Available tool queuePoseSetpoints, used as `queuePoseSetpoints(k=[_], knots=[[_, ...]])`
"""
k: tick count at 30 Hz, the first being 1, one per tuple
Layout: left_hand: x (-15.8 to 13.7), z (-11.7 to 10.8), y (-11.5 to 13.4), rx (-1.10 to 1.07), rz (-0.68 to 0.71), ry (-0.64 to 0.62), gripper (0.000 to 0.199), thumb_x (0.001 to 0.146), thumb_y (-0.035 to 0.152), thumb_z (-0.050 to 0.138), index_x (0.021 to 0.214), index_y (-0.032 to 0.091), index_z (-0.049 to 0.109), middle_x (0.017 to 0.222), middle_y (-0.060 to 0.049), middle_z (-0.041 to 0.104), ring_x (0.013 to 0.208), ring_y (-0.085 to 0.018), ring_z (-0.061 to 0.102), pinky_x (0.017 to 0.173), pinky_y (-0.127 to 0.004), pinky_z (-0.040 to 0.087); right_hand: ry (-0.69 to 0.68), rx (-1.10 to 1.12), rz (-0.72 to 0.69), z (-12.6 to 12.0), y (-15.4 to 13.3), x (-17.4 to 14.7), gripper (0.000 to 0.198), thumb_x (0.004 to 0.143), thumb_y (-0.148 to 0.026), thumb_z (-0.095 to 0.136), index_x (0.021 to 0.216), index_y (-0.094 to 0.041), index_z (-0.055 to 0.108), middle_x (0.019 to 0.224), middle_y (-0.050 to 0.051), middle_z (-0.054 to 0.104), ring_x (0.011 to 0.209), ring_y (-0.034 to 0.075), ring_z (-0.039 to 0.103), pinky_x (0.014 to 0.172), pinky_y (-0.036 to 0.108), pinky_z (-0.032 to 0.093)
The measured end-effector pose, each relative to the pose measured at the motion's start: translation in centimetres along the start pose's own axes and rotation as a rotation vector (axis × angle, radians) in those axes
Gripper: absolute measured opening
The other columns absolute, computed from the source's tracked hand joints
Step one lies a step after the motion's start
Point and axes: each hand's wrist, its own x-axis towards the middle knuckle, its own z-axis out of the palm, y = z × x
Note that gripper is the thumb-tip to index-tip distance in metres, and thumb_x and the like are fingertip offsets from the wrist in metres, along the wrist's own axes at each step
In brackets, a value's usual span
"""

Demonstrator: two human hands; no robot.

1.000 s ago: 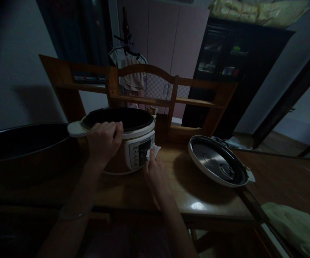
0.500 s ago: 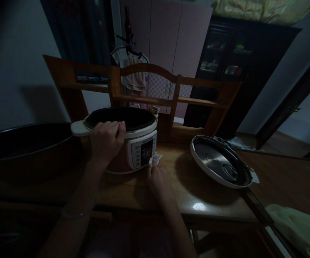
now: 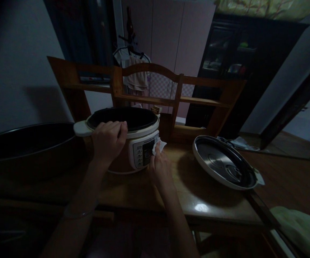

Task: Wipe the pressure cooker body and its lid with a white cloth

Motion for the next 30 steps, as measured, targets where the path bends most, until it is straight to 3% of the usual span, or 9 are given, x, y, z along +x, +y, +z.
queuePoseSetpoints(k=[7,12,17,19,24,27,30], knots=[[0.0,0.0,0.0,0.003,0.008,0.004,0.037,0.1,0.031,0.034,0.068,0.022,0.052,0.069,-0.005,0.062,0.071,-0.019,0.054,0.069,-0.037,0.03,-0.101,-0.062,0.101,1.3,1.1,-1.6,0.058,0.101,-0.023,0.027,0.156,-0.007,0.018,0.124,0.018,0.066,0.117,0.027,0.06,0.094,0.039,0.046],[0.0,0.1,0.0,0.015,0.004,0.006,0.037,0.1,0.031,0.035,0.068,0.022,0.052,0.069,-0.005,0.062,0.07,-0.019,0.054,0.069,-0.037,0.03,-0.139,-0.114,0.115,1.4,0.7,-2.1,0.059,0.1,-0.022,0.027,0.155,-0.004,0.017,0.127,0.02,0.064,0.114,0.027,0.062,0.094,0.038,0.046],[0.0,0.1,-0.1,0.026,0.012,0.0,0.037,0.1,0.031,0.034,0.068,0.022,0.051,0.07,-0.005,0.062,0.071,-0.02,0.054,0.069,-0.037,0.03,-0.178,-0.137,0.131,1.5,0.8,-3.0,0.056,0.101,-0.022,0.028,0.153,-0.004,0.026,0.126,0.02,0.065,0.11,0.028,0.064,0.093,0.039,0.047],[0.0,0.0,-0.1,0.027,0.014,0.008,0.037,0.1,0.031,0.035,0.068,0.022,0.052,0.068,-0.005,0.062,0.069,-0.02,0.054,0.068,-0.037,0.03,-0.134,-0.112,0.143,1.3,0.6,-3.5,0.055,0.1,-0.021,0.028,0.153,-0.006,0.028,0.126,0.019,0.064,0.112,0.029,0.063,0.094,0.042,0.047],[0.1,-0.1,0.0,0.021,0.012,0.005,0.036,0.1,0.03,0.035,0.068,0.021,0.052,0.069,-0.005,0.062,0.07,-0.019,0.054,0.068,-0.037,0.03,0.146,0.068,0.047,-0.3,-2.6,-3.3,0.057,0.103,-0.022,0.025,0.158,-0.016,0.014,0.147,0.015,0.047,0.133,0.025,0.047,0.106,0.045,0.042],[0.1,-0.1,0.1,0.01,0.006,0.002,0.037,0.099,0.03,0.035,0.068,0.021,0.052,0.069,-0.005,0.062,0.07,-0.02,0.054,0.069,-0.037,0.03,0.114,0.134,-0.08,-0.3,-5.1,-2.7,0.061,0.102,-0.018,0.023,0.158,-0.016,0.002,0.16,0.012,0.026,0.147,0.024,0.025,0.114,0.046,0.034],[0.0,0.0,0.0,0.001,0.004,-0.005,0.037,0.099,0.03,0.035,0.068,0.021,0.053,0.069,-0.006,0.062,0.07,-0.02,0.053,0.069,-0.037,0.03,0.087,0.094,-0.107,1.1,-6.4,-2.6,0.068,0.097,-0.013,0.027,0.157,-0.01,-0.007,0.164,0.013,0.008,0.151,0.027,0.003,0.118,0.051,0.026]])
